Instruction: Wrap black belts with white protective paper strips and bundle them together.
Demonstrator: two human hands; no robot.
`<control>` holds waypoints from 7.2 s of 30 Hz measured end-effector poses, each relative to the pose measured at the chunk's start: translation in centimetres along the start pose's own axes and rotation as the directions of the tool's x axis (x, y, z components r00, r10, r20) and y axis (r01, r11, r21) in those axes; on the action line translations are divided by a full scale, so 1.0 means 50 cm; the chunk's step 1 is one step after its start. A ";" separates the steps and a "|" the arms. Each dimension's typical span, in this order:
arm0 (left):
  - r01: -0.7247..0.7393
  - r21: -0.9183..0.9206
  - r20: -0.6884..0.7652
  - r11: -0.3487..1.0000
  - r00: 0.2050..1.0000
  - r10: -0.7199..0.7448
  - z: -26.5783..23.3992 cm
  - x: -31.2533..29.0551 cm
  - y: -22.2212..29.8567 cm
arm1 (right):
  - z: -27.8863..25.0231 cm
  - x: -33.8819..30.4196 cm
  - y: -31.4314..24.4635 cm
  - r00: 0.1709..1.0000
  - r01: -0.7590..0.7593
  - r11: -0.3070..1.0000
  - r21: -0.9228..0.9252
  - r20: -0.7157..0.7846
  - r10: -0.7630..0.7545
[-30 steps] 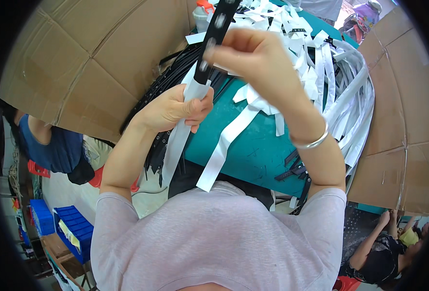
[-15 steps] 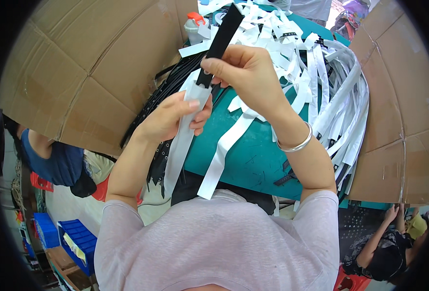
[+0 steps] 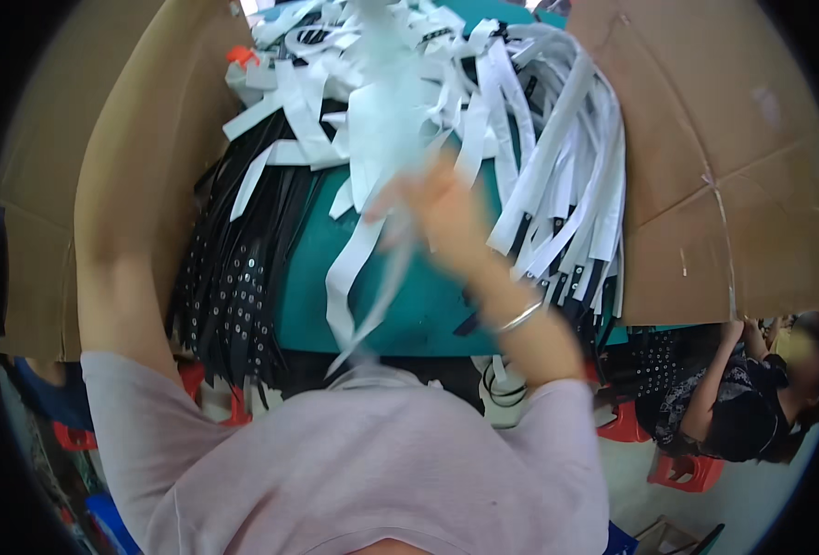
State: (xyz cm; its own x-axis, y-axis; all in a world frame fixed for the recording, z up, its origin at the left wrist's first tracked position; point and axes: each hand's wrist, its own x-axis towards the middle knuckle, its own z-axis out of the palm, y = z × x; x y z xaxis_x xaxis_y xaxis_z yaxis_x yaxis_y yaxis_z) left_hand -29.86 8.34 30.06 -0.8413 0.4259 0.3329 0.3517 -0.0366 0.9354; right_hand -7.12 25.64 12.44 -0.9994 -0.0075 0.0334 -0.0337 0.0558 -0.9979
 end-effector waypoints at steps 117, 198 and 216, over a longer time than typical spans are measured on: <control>0.488 -0.187 -0.451 0.852 0.728 -0.516 0.144 -0.782 -0.268 | 0.160 -0.063 0.037 0.907 -0.023 0.985 0.168 0.419 -0.050; 0.941 -0.296 0.237 0.162 0.237 -0.942 -0.083 -1.144 -0.074 | 0.534 -0.214 0.243 0.465 -0.766 0.628 0.139 0.795 0.391; 0.870 -0.111 0.442 0.481 0.477 -0.760 -0.011 -0.932 -0.174 | 0.349 -0.166 0.151 0.531 -0.439 0.873 0.212 0.845 0.062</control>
State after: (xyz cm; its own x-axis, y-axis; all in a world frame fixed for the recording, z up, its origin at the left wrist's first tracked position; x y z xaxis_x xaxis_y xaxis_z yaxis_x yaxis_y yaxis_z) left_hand 6.04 -11.67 6.48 -0.4867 0.6307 -0.6044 -0.6082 0.2520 0.7527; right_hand 1.04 8.72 3.67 -0.5281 -0.8443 -0.0912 0.4107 -0.1599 -0.8976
